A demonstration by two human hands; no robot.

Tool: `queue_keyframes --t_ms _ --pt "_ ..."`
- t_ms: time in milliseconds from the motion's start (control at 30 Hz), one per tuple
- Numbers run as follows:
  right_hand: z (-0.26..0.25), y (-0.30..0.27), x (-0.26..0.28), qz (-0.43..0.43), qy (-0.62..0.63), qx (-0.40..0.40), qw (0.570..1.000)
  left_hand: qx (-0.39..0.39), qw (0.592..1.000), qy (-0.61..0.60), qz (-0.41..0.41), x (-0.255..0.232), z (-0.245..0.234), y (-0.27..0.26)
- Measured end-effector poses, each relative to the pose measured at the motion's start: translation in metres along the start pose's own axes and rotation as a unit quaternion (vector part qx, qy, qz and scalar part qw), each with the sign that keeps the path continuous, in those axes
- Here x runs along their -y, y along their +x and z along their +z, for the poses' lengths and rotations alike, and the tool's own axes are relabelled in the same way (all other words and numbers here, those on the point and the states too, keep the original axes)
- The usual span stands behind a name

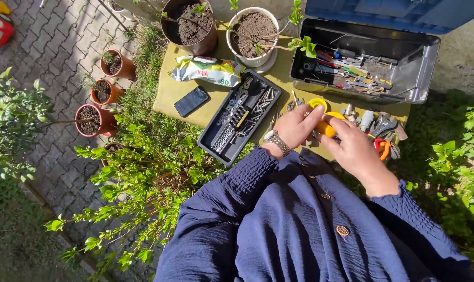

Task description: Organizing and sorting various hand tools within a toolbox and on a nearby table outdoors.

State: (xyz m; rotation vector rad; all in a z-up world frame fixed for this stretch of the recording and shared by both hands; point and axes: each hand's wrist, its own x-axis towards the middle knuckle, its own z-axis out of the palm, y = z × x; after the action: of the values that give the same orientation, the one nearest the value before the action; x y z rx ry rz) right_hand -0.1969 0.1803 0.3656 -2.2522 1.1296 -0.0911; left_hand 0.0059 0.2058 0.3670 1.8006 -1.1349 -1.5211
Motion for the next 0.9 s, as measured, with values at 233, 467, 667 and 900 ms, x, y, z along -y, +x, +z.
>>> queue_keyframes --t_ms 233,467,667,900 --pt "0.023 0.001 -0.019 0.104 0.500 0.006 0.860 -0.036 0.977 0.001 0.212 0.015 -0.017 -0.011" --pt "-0.023 0.008 0.042 0.021 0.666 0.112 0.737 0.103 0.897 -0.357 0.240 0.058 -0.001 0.013" --pt "-0.009 0.006 0.027 0.086 0.602 0.044 0.793 0.079 0.897 -0.355 0.251 0.042 -0.011 0.007" --pt "-0.008 0.017 0.031 0.053 0.562 0.047 0.824 0.112 0.906 -0.324 0.249 0.035 -0.018 -0.002"
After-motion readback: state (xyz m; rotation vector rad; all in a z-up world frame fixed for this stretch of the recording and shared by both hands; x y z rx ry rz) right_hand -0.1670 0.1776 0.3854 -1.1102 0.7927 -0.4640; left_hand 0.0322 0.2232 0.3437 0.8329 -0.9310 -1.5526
